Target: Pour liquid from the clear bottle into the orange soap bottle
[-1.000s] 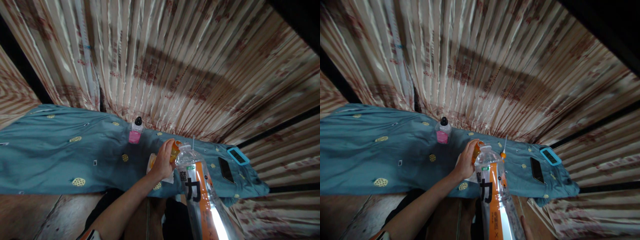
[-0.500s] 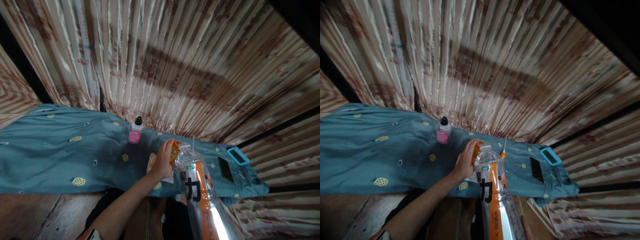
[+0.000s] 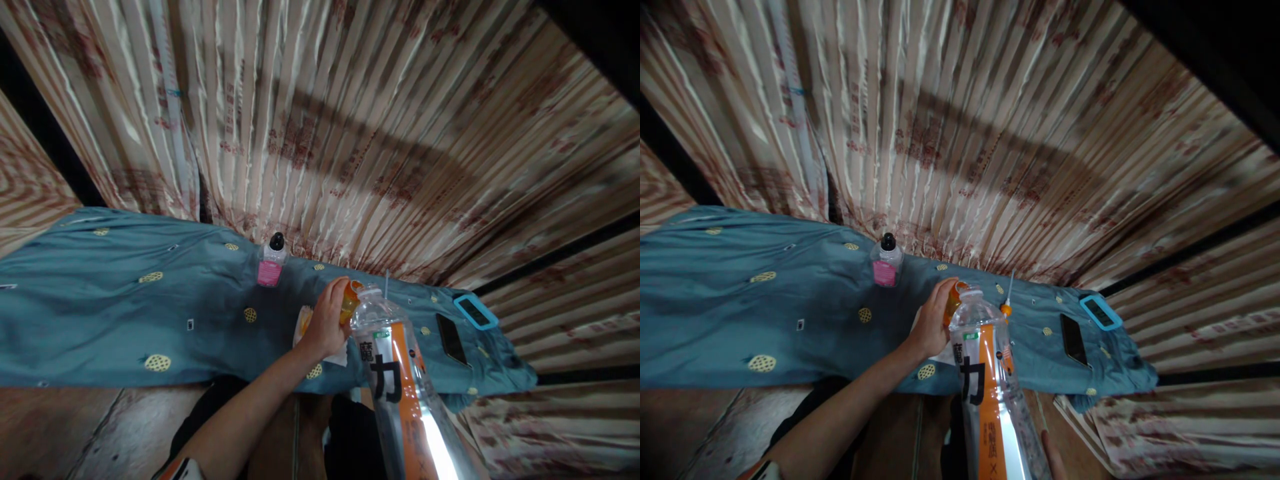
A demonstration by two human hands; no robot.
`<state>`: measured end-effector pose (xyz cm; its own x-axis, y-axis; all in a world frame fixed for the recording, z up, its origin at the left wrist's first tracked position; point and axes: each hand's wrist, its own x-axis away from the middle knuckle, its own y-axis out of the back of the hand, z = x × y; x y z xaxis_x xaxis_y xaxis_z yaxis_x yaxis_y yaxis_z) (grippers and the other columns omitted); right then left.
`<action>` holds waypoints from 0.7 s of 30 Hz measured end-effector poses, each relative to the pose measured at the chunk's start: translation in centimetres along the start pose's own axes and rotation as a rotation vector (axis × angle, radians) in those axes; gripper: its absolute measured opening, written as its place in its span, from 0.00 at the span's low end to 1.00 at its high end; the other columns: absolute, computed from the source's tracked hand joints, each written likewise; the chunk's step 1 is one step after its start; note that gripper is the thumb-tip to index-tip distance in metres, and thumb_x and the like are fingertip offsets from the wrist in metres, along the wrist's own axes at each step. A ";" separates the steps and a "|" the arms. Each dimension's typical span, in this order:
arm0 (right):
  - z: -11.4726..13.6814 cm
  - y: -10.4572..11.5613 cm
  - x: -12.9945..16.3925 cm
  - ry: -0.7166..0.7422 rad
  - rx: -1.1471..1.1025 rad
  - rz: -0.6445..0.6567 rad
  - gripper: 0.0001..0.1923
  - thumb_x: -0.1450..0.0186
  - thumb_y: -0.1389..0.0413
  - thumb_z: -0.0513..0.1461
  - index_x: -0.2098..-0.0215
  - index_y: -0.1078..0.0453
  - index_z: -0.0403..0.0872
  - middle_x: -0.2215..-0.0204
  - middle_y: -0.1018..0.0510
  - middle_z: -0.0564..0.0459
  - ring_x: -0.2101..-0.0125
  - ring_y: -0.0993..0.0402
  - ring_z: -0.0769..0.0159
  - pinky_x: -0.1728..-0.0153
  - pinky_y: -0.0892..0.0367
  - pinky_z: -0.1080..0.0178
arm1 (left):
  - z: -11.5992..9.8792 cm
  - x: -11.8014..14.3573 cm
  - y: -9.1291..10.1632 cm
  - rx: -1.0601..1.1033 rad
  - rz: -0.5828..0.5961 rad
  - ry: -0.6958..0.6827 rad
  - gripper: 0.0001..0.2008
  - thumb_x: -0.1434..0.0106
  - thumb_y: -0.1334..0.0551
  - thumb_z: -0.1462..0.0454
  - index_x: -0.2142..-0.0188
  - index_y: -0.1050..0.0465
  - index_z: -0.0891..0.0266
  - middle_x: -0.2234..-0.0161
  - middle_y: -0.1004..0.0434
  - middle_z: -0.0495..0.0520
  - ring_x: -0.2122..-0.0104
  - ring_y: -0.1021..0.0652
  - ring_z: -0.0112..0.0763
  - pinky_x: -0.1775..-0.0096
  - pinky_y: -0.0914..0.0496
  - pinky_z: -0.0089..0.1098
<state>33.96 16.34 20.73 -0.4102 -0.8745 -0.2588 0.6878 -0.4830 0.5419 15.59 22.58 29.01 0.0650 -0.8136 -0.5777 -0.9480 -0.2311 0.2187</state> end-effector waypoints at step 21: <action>7.7 12.9 7.7 0.039 -0.071 0.060 0.39 0.35 0.35 0.53 0.32 0.39 0.52 0.39 0.26 0.42 0.41 0.25 0.44 0.47 0.22 0.37 | -0.1 0.0 0.1 0.002 0.003 0.000 0.35 0.38 0.36 0.67 0.33 0.44 0.62 0.36 0.34 0.67 0.36 0.30 0.52 0.35 0.31 0.54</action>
